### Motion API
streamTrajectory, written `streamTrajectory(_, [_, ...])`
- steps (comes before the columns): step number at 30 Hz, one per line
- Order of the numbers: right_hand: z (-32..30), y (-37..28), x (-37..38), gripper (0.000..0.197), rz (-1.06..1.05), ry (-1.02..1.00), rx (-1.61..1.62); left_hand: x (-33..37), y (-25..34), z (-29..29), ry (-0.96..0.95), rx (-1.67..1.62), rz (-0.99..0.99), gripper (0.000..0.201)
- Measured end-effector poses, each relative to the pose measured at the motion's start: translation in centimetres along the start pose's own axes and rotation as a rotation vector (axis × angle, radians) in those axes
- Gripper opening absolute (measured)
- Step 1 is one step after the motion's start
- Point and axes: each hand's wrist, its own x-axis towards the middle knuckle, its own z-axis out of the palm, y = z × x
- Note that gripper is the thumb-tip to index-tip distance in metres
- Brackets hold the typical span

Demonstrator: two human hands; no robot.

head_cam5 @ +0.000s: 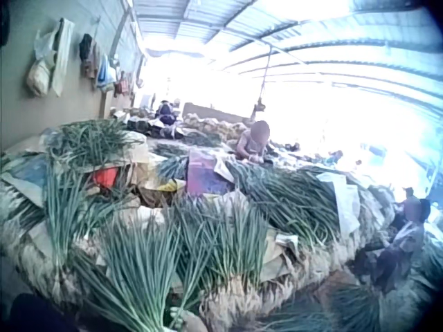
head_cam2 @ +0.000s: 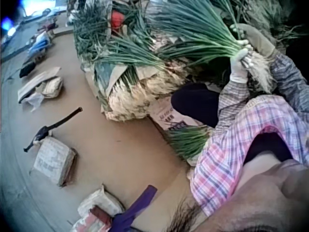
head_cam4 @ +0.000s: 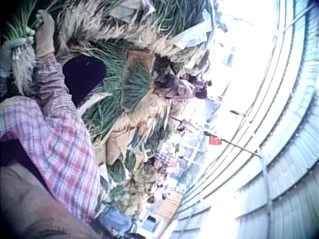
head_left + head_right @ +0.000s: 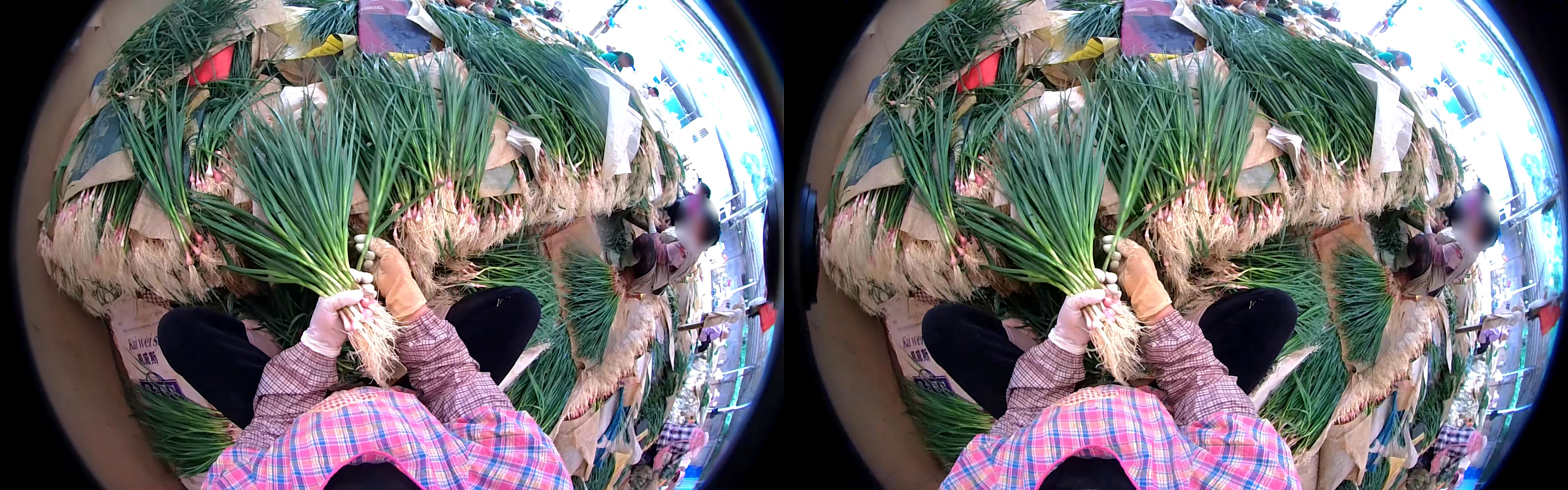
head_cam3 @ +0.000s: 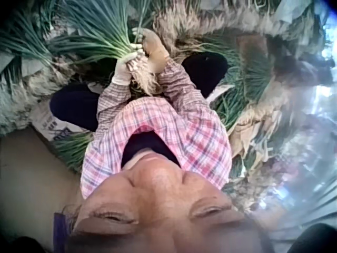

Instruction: The person cleans green onions by hand, peeling off the outer skin of the bulbs one bundle at a time and placing the cleaned onions on a nearby pile.

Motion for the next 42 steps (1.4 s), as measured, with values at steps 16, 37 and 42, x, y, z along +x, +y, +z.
streamTrajectory(16, [-5.0, -14.6, 4.5, 0.026, -0.667, 0.575, -1.669, -1.1, 1.2, 2.8, -0.253, -0.223, 0.227, 0.082])
streamTrajectory(37, [-17.6, -3.0, 0.4, 0.043, -0.638, 1.131, -0.642, 0.3, 0.7, 1.4, -0.005, -0.136, 0.153, 0.066])
streamTrajectory(42, [-7.8, -9.2, 0.2, 0.029, -0.927, 0.813, -1.167, 0.0, 0.8, 1.0, -0.003, -0.126, 0.148, 0.061])
